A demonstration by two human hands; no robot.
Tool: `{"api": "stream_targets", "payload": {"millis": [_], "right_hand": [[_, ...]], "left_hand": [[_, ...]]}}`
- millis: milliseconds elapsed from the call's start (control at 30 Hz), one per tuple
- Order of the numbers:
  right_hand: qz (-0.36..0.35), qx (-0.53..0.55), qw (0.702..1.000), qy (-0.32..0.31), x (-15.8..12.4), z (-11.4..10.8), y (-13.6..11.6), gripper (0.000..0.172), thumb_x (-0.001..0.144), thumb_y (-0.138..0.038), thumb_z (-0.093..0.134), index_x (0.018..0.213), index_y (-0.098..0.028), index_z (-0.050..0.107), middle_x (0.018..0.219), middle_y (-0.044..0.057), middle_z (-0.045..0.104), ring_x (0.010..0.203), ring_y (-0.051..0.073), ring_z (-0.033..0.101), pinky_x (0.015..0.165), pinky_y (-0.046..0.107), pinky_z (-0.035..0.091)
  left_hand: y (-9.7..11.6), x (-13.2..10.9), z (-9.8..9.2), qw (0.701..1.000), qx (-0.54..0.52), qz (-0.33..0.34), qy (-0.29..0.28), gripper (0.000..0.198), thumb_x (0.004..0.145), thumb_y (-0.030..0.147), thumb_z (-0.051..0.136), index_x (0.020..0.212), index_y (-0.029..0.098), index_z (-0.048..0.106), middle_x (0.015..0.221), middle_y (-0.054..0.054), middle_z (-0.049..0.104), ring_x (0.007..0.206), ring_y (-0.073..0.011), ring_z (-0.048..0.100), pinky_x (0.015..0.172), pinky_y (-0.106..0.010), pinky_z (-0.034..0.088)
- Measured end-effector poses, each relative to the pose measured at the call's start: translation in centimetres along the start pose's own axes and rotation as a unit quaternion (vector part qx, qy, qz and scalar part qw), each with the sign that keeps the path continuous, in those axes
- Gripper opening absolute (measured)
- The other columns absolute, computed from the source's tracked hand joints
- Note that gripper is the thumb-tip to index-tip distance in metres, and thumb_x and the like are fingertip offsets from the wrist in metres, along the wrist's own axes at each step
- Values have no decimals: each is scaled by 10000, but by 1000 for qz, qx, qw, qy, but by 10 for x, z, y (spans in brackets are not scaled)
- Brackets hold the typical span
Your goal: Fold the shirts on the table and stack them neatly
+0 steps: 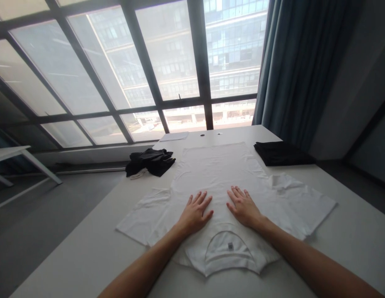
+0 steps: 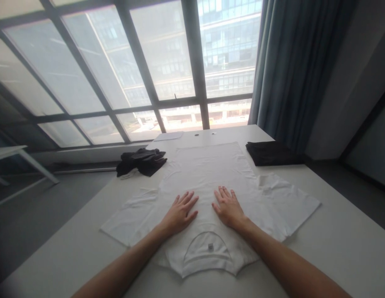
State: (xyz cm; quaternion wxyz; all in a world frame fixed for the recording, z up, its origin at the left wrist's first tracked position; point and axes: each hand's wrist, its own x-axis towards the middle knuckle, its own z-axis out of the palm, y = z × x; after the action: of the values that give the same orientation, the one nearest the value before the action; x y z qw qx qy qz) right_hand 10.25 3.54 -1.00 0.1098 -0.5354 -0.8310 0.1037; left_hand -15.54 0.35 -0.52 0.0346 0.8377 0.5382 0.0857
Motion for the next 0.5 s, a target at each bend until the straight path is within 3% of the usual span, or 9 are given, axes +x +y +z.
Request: {"api": "stream_targets", "payload": {"millis": [500], "right_hand": [[0,-14,1000,4,0,6,3,616,1011,-435,358,1559,-156,392,1655,129,269,1543,264,191,1236,487,90]], "left_hand": [[5,0,-4,1000,-17,-12,0,612,1004,539,436,1559,286,393,1657,-75,293,1538,-303,223,1235,-562,173]]}}
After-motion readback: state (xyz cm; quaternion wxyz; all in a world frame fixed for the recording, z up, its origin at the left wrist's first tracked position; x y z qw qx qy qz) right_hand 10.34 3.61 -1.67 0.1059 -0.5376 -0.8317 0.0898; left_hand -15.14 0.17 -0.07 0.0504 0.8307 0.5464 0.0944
